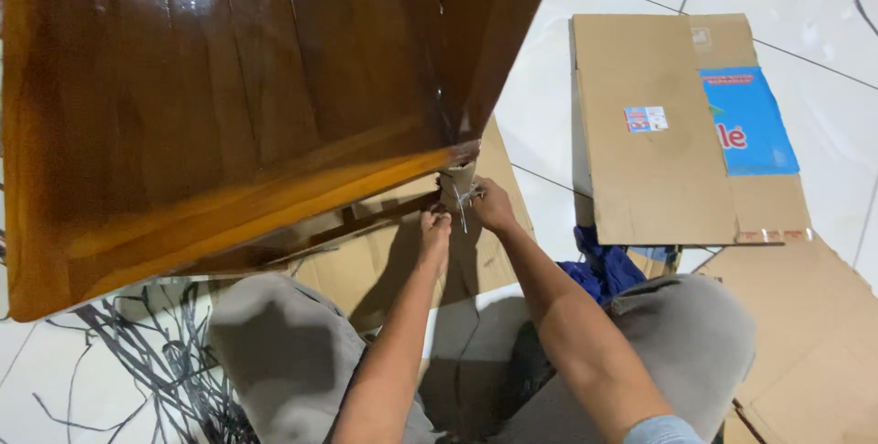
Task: Wrapping the legs of a wooden chair with cardboard and securing them with plastic ties.
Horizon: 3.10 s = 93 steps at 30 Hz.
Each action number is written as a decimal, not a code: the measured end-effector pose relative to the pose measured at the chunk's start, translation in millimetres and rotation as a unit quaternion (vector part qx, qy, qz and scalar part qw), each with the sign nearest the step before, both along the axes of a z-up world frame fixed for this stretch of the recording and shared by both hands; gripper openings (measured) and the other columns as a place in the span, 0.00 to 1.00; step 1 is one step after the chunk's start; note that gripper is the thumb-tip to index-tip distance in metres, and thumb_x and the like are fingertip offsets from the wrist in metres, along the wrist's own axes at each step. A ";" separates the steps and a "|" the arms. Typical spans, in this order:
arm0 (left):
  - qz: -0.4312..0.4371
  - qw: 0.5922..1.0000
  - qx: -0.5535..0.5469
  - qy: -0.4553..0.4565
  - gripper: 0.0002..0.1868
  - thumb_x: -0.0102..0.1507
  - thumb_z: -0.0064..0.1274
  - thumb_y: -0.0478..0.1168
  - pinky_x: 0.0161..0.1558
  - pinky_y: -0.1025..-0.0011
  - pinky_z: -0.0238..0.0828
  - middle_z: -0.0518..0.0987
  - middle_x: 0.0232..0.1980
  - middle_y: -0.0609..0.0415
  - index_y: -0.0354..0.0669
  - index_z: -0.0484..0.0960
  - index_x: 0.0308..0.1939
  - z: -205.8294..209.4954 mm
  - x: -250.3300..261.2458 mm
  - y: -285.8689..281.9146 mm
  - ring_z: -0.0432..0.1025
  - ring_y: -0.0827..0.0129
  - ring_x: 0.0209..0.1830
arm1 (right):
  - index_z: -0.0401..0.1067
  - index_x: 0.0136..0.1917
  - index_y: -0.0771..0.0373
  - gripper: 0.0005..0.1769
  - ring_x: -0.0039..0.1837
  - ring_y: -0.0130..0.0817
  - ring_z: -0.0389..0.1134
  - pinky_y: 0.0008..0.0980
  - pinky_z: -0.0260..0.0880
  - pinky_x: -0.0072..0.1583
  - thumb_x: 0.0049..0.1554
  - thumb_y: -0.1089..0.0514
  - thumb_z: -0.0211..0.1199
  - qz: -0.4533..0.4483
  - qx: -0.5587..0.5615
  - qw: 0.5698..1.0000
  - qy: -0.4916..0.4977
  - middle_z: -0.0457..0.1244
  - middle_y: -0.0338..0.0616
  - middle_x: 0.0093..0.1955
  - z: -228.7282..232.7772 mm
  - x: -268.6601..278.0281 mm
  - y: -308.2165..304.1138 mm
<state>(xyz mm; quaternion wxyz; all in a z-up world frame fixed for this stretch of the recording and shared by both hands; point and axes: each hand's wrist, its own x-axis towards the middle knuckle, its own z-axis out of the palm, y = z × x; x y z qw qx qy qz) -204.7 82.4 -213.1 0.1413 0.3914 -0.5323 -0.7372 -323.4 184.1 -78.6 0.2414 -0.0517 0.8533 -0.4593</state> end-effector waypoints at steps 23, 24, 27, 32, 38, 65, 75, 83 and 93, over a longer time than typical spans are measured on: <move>-0.184 0.950 -0.218 -0.129 0.29 0.72 0.38 0.48 0.69 0.37 0.54 0.70 0.62 0.16 0.16 0.73 0.58 -6.5 -1.5 -33.5 0.63 0.26 0.67 | 0.72 0.47 0.63 0.16 0.52 0.74 0.68 0.70 0.66 0.51 0.50 0.52 0.54 0.211 0.024 0.973 0.087 0.68 0.64 0.47 -15.4 -36.0 -11.9; -0.183 0.950 -0.217 -0.129 0.29 0.72 0.38 0.48 0.69 0.37 0.54 0.70 0.62 0.16 0.16 0.73 0.58 -21.1 -0.5 -36.8 0.63 0.26 0.67 | 0.72 0.47 0.63 0.16 0.52 0.74 0.68 0.70 0.66 0.51 0.50 0.52 0.54 0.212 0.025 0.973 0.086 0.68 0.64 0.47 -17.5 -36.9 -11.2; -0.175 0.867 -0.444 -0.145 0.24 0.66 0.48 0.50 0.60 0.39 0.62 0.81 0.47 0.26 0.29 0.84 0.43 -16.9 1.3 -43.7 0.73 0.34 0.57 | 0.71 0.48 0.64 0.17 0.52 0.78 0.66 0.74 0.65 0.50 0.49 0.53 0.55 0.226 -0.017 0.969 0.098 0.67 0.68 0.46 -27.4 -41.6 -11.8; -0.237 0.863 -0.405 -0.187 0.19 0.64 0.43 0.40 0.51 0.41 0.71 0.83 0.43 0.27 0.25 0.85 0.37 71.6 6.0 -42.9 0.74 0.30 0.50 | 0.75 0.51 0.66 0.21 0.53 0.80 0.65 0.75 0.65 0.53 0.49 0.53 0.52 0.252 -0.035 0.961 0.108 0.67 0.69 0.49 -47.8 -44.9 -10.2; -0.174 0.906 -0.356 -0.150 0.16 0.65 0.48 0.36 0.57 0.46 0.69 0.82 0.45 0.27 0.23 0.85 0.43 -0.5 8.3 -51.7 0.74 0.34 0.54 | 0.75 0.55 0.64 0.23 0.59 0.70 0.67 0.68 0.67 0.60 0.52 0.51 0.51 0.231 0.042 0.970 0.058 0.69 0.62 0.54 -28.7 -35.7 -10.9; -0.028 0.998 -0.047 -0.036 0.10 0.55 0.60 0.41 0.37 0.73 0.70 0.83 0.32 0.57 0.45 0.87 0.39 0.1 -25.1 9.7 0.70 0.72 0.32 | 0.70 0.44 0.50 0.05 0.45 0.57 0.74 0.53 0.72 0.48 0.60 0.53 0.55 0.131 0.176 0.961 0.168 0.70 0.47 0.36 54.5 91.4 29.6; -0.046 0.982 -0.168 -0.066 0.06 0.52 0.59 0.37 0.28 0.66 0.70 0.81 0.25 0.49 0.47 0.89 0.32 13.5 -12.1 1.8 0.74 0.65 0.24 | 0.68 0.46 0.50 0.04 0.44 0.61 0.73 0.57 0.73 0.46 0.59 0.52 0.54 0.185 0.194 0.946 0.180 0.69 0.51 0.37 51.9 107.4 26.6; -0.074 0.991 0.020 -0.109 0.08 0.55 0.65 0.45 0.37 0.77 0.61 0.79 0.28 0.59 0.48 0.86 0.33 124.3 15.3 9.8 0.69 0.73 0.32 | 0.72 0.50 0.51 0.06 0.53 0.64 0.72 0.59 0.72 0.54 0.57 0.55 0.59 0.165 0.151 0.972 0.071 0.71 0.56 0.44 77.0 123.8 27.9; -0.059 0.989 -0.021 -0.132 0.09 0.51 0.62 0.40 0.34 0.79 0.64 0.79 0.28 0.55 0.46 0.88 0.35 24.6 6.8 4.5 0.70 0.74 0.29 | 0.76 0.52 0.48 0.09 0.52 0.53 0.75 0.51 0.76 0.54 0.57 0.51 0.61 0.169 0.171 0.965 0.107 0.71 0.48 0.47 48.5 114.7 30.4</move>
